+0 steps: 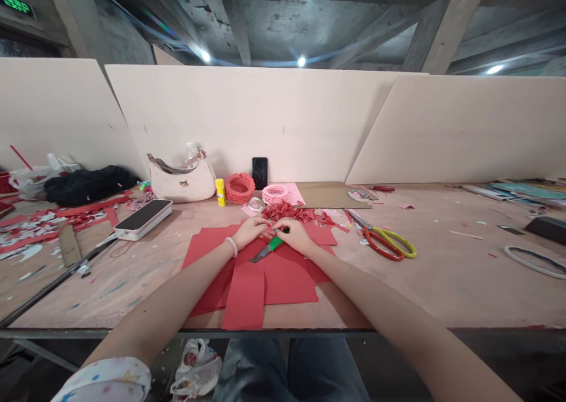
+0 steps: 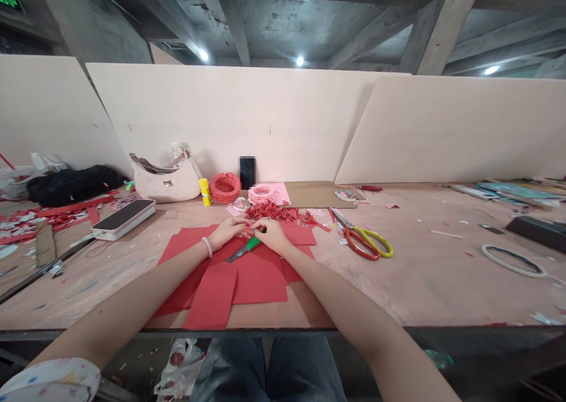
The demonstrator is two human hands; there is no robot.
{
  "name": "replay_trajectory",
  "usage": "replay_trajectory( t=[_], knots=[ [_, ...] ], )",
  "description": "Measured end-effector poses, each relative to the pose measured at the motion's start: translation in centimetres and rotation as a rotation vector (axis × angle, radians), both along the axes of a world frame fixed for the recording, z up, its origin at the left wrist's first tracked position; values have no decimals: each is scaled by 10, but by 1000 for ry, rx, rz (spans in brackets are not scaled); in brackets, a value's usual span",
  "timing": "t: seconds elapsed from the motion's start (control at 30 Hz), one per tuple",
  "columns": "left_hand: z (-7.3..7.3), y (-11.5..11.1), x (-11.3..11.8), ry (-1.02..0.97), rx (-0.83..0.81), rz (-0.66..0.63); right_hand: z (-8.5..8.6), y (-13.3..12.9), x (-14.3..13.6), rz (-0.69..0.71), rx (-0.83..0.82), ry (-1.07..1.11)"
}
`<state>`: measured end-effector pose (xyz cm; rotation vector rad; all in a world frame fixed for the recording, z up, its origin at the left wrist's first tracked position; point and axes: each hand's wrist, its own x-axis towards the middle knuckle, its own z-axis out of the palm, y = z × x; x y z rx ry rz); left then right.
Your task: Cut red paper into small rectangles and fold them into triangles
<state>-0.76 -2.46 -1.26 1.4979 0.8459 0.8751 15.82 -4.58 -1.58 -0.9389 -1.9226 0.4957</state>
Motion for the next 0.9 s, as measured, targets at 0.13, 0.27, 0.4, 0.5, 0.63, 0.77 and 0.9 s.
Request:
replay_trajectory(
  t=[0.13,0.27,0.4,0.5,0.63,0.77,0.9],
  knots=[
    [0,-1,1,2,35,-16,1,-2,0,13,6,2],
    [-3,1,1,4,65,-23,3,-2,0,19,9,22],
    [-7,3,0,23,100,-11,2,-2,0,38,4,20],
    [-9,5,0,58,133,4,2,-2,0,35,6,10],
    [-10,4,1,100,193,24,2,-4,0,35,10,-2],
    [-7,4,-1,141,268,59,3,-6,-1,71,12,-14],
    [-5,2,-2,181,322,55,3,-5,-2,77,19,-22]
  ],
)
